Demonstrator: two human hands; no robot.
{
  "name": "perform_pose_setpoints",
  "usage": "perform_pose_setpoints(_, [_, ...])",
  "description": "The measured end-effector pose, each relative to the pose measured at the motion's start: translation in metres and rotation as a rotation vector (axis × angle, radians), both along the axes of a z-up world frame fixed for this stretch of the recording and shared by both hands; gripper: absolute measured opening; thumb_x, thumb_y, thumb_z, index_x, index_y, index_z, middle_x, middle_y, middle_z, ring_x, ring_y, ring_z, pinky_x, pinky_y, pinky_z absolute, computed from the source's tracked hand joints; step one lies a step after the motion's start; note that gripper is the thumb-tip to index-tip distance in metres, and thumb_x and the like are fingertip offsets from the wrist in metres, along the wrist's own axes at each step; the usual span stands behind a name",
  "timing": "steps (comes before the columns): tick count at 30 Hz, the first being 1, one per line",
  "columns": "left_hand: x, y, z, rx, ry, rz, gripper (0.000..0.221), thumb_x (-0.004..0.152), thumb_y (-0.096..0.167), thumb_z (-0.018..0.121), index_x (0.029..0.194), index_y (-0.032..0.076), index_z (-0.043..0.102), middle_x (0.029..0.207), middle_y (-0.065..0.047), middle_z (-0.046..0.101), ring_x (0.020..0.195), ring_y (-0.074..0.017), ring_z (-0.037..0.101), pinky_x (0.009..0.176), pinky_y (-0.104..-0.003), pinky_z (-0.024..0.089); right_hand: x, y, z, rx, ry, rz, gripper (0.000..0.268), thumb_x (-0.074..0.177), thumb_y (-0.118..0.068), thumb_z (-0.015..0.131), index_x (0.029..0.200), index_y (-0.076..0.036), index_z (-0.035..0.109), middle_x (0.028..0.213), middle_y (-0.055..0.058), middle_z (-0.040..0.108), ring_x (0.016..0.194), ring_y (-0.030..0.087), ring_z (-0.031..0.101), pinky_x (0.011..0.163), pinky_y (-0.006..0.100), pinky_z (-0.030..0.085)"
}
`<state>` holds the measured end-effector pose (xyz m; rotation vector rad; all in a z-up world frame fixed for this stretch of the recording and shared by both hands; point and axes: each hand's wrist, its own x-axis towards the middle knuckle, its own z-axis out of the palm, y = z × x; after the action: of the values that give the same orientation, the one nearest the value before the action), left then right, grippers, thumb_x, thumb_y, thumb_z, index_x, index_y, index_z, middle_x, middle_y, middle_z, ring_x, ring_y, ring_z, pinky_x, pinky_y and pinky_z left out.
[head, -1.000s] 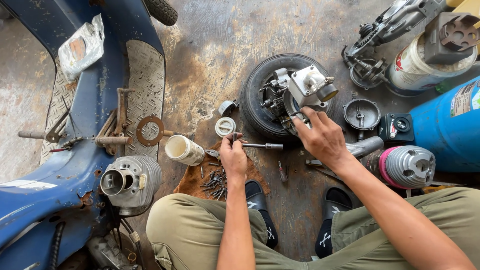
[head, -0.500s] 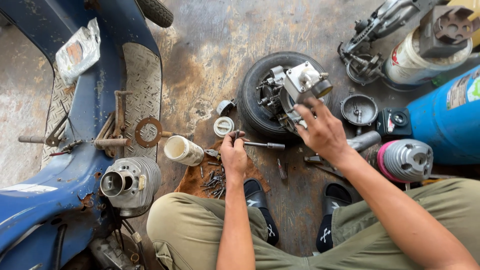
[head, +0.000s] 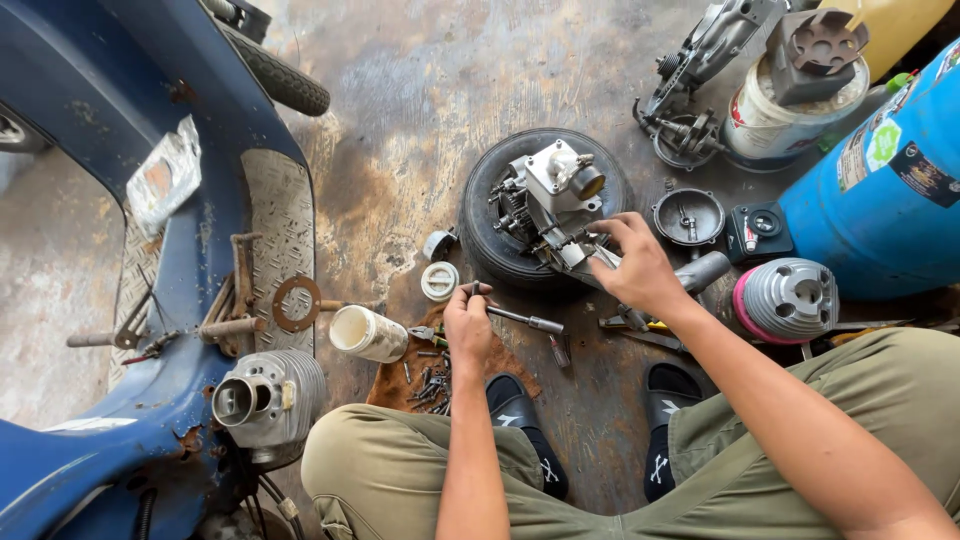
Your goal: Assembling and inspecting components of a motorcycle engine, focusing on the cylinder and intake assembly.
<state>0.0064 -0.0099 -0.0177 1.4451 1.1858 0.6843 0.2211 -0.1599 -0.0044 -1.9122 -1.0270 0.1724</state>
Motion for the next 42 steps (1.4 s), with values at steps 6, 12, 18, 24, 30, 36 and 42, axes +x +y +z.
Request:
perform_pose_setpoints(6, [-0.003, -0.014, 0.017, -0.019, 0.062, -0.266, 0.025, 0.086, 0.011, 0.053, 0.096, 0.014, 0.075, 0.073, -0.007, 0.073, 0.071, -0.0158, 0.06, 0.069, -0.03, 0.048, -0.029, 0.0, -0.008, 0.057, -0.287, 0.0, 0.008, 0.088, -0.018, 0.066, 0.09, -0.014, 0.073, 0.081, 0.01, 0.066, 0.083, 0.031, 0.069, 0.077, 0.038, 0.056])
perform_pose_setpoints(12, [0.013, -0.001, -0.093, -0.138, 0.195, -0.398, 0.029, 0.083, 0.014, 0.056, 0.103, 0.014, 0.077, 0.078, -0.01, 0.075, 0.067, -0.0174, 0.068, 0.062, -0.031, 0.058, -0.102, -0.01, -0.038, -0.71, -0.078, 0.409, 0.034, 0.096, -0.028, 0.057, 0.122, -0.007, 0.06, 0.107, 0.015, 0.073, 0.095, 0.034, 0.075, 0.076, 0.045, 0.061])
perform_pose_setpoints(18, [0.005, -0.006, -0.042, 0.102, 0.48, -0.31, 0.055, 0.093, 0.028, 0.058, 0.145, 0.01, 0.055, 0.131, -0.027, 0.062, 0.127, -0.0446, 0.059, 0.109, -0.055, 0.046, -0.092, -0.01, -0.105, -0.76, 0.13, 0.407, 0.044, 0.099, -0.012, 0.051, 0.139, 0.005, 0.053, 0.125, 0.033, 0.066, 0.11, 0.048, 0.07, 0.087, 0.055, 0.059])
perform_pose_setpoints(24, [0.001, 0.016, -0.043, -0.048, 0.095, 0.142, 0.033, 0.095, 0.03, 0.058, 0.123, 0.017, 0.071, 0.113, -0.011, 0.073, 0.114, -0.0311, 0.068, 0.1, -0.047, 0.052, -0.11, -0.019, -0.285, -0.906, 0.019, 0.322, 0.041, 0.089, -0.02, 0.059, 0.125, -0.002, 0.066, 0.119, 0.031, 0.062, 0.103, 0.051, 0.071, 0.085, 0.054, 0.06])
perform_pose_setpoints(30, [0.004, 0.013, -0.042, -0.037, 0.032, 0.208, 0.026, 0.092, 0.024, 0.058, 0.111, 0.021, 0.074, 0.1, -0.003, 0.078, 0.106, -0.0222, 0.072, 0.094, -0.039, 0.054, -0.153, -0.017, -0.303, -1.06, 0.02, 0.397, 0.042, 0.084, -0.024, 0.066, 0.119, -0.001, 0.07, 0.109, 0.025, 0.072, 0.102, 0.045, 0.073, 0.083, 0.056, 0.061])
perform_pose_setpoints(36, [0.007, 0.012, -0.035, 0.005, -0.024, 0.226, 0.024, 0.091, 0.021, 0.059, 0.109, 0.017, 0.075, 0.097, -0.006, 0.079, 0.101, -0.0225, 0.072, 0.091, -0.039, 0.055, -0.162, -0.018, -0.31, -0.972, 0.023, 0.347, 0.036, 0.089, -0.013, 0.057, 0.116, 0.008, 0.067, 0.105, 0.03, 0.073, 0.098, 0.048, 0.073, 0.081, 0.057, 0.06])
perform_pose_setpoints(42, [0.013, 0.016, -0.048, 0.003, -0.021, 0.218, 0.023, 0.091, 0.022, 0.06, 0.108, 0.021, 0.076, 0.092, -0.001, 0.078, 0.092, -0.0169, 0.074, 0.087, -0.035, 0.056, -0.144, -0.013, -0.277, -0.901, 0.052, 0.326, 0.032, 0.088, -0.016, 0.063, 0.112, 0.004, 0.067, 0.104, 0.026, 0.074, 0.096, 0.047, 0.073, 0.079, 0.056, 0.062])
